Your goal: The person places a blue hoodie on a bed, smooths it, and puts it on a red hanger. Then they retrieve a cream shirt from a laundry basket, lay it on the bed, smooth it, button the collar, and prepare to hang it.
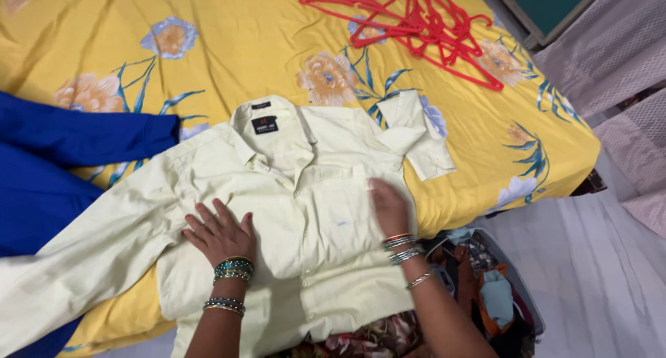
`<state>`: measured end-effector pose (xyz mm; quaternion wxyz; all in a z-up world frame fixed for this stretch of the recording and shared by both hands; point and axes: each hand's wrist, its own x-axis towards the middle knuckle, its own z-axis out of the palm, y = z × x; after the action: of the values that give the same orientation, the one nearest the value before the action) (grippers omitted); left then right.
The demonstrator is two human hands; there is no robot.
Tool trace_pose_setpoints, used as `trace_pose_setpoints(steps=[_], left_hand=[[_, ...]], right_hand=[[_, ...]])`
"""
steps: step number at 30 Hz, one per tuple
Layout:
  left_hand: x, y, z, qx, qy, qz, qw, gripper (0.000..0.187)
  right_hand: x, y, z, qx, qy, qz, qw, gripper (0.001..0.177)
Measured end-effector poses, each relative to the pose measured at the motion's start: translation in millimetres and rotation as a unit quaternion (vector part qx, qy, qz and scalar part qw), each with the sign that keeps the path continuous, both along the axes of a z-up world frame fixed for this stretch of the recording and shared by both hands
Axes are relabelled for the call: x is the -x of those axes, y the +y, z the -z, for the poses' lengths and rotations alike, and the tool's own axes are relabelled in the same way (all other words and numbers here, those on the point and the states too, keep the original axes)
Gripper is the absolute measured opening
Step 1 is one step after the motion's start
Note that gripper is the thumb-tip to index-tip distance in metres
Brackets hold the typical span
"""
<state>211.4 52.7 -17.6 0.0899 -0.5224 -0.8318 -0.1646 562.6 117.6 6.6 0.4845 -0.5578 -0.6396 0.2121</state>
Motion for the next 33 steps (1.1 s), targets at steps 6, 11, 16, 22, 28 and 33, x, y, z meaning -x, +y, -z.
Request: trace_pose_setpoints(steps=[6, 11, 16, 22, 28, 33], left_hand=[[-11.4, -5.1, -17.0, -0.048, -0.07, 0.013, 0.996, 0.072], [-12.7, -1.2, -14.5, -0.059, -0.055, 0.006, 0.997, 0.069], [-12.7, 1.0, -10.6, -0.059, -0.045, 0.005, 0.997, 0.067], [-11.4, 0.7, -5.9, -0.065, -0.052, 0.007, 0.997, 0.066], [-11.8, -0.2, -5.3, -0.083, -0.056, 0.008, 0.995, 0.066], [-12.0, 0.9, -7.8, -0.09, -0.071, 0.01, 0.993, 0.066]], right_hand=[[-153.0, 56.8, 20.8, 0.046, -0.039, 0.282, 0.958, 0.072], [-162.8, 91.8, -2.4, 0.224, -0.144, 0.319, 0.91, 0.066], [-153.2, 99.7, -22.4, 0.264, -0.257, 0.27, 0.89, 0.06], [-157.3, 93.8, -48.2, 0.266, -0.341, 0.145, 0.89, 0.106], [-163.8, 101.5, -4.0, 0.181, -0.421, 0.202, 0.866, 0.063], [-258.9, 118.2, 28.1, -0.002, -0.452, 0.163, 0.877, 0.04]])
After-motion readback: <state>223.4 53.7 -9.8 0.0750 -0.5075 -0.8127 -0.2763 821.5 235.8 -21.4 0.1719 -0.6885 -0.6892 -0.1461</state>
